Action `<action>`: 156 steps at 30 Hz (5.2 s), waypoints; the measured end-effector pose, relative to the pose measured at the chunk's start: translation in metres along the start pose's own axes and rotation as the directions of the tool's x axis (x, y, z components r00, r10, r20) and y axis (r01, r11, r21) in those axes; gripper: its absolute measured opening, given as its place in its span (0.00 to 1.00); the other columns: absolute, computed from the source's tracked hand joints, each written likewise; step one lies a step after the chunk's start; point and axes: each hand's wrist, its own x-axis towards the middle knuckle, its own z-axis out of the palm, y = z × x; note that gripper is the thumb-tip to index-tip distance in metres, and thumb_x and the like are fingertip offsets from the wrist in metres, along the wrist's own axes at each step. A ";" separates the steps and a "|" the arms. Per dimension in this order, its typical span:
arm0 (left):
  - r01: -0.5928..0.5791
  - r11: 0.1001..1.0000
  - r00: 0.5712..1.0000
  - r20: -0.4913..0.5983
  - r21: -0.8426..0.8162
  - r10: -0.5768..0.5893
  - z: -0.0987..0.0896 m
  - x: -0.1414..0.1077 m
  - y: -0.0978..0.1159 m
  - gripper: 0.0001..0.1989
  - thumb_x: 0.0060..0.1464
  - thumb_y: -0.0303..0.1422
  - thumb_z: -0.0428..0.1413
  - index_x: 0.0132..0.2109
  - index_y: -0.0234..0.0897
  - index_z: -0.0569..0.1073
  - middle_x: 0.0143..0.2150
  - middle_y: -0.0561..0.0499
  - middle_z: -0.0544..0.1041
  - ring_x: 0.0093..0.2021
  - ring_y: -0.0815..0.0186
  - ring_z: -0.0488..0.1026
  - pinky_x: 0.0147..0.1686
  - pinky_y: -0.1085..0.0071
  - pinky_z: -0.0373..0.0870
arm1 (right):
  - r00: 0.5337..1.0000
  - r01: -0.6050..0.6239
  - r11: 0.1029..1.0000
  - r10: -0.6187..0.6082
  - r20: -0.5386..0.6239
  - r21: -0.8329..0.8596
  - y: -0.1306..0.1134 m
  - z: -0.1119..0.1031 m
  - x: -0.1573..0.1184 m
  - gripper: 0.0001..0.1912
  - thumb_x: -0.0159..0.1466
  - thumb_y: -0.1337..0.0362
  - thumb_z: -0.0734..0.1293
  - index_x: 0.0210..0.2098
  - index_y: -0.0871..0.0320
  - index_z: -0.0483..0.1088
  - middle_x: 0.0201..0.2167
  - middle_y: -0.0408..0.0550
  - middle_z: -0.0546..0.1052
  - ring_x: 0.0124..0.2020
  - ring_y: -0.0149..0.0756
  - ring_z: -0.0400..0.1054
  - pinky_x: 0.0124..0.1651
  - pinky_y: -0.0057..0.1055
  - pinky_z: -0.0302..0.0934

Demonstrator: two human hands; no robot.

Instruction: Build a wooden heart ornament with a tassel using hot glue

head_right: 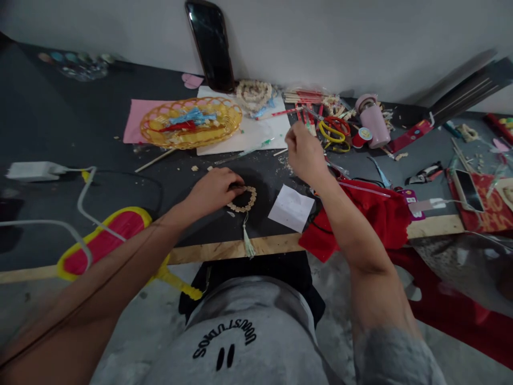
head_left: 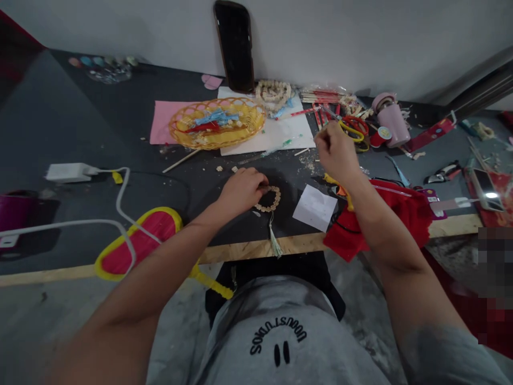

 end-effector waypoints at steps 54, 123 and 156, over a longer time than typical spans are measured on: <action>-0.001 0.998 0.979 -0.204 0.069 0.015 0.024 -0.070 0.010 0.16 0.62 0.30 0.50 0.54 0.32 0.75 0.48 0.42 0.78 0.48 0.54 0.72 0.53 0.58 0.67 | 0.698 0.314 0.949 -0.252 0.670 0.029 -0.098 0.010 -0.172 0.23 0.70 0.70 0.58 0.62 0.48 0.67 0.41 0.50 0.76 0.41 0.37 0.67 0.41 0.31 0.59; 0.142 0.989 0.915 -0.376 -0.036 -0.145 -0.007 -0.141 0.006 0.18 0.63 0.42 0.47 0.34 0.37 0.77 0.39 0.46 0.79 0.42 0.59 0.76 0.41 0.66 0.72 | 0.852 -0.510 0.842 0.523 -0.034 0.176 -0.016 -0.100 -0.256 0.15 0.67 0.54 0.60 0.45 0.55 0.71 0.25 0.42 0.72 0.22 0.32 0.63 0.27 0.29 0.61; -0.133 0.983 0.988 0.060 -0.125 0.141 -0.014 -0.027 -0.030 0.27 0.59 0.37 0.56 0.63 0.34 0.66 0.62 0.42 0.71 0.62 0.55 0.66 0.64 0.58 0.60 | 0.990 -0.087 0.994 0.079 0.117 0.064 0.025 -0.013 0.049 0.12 0.62 0.67 0.65 0.44 0.60 0.73 0.37 0.49 0.78 0.34 0.38 0.73 0.41 0.35 0.67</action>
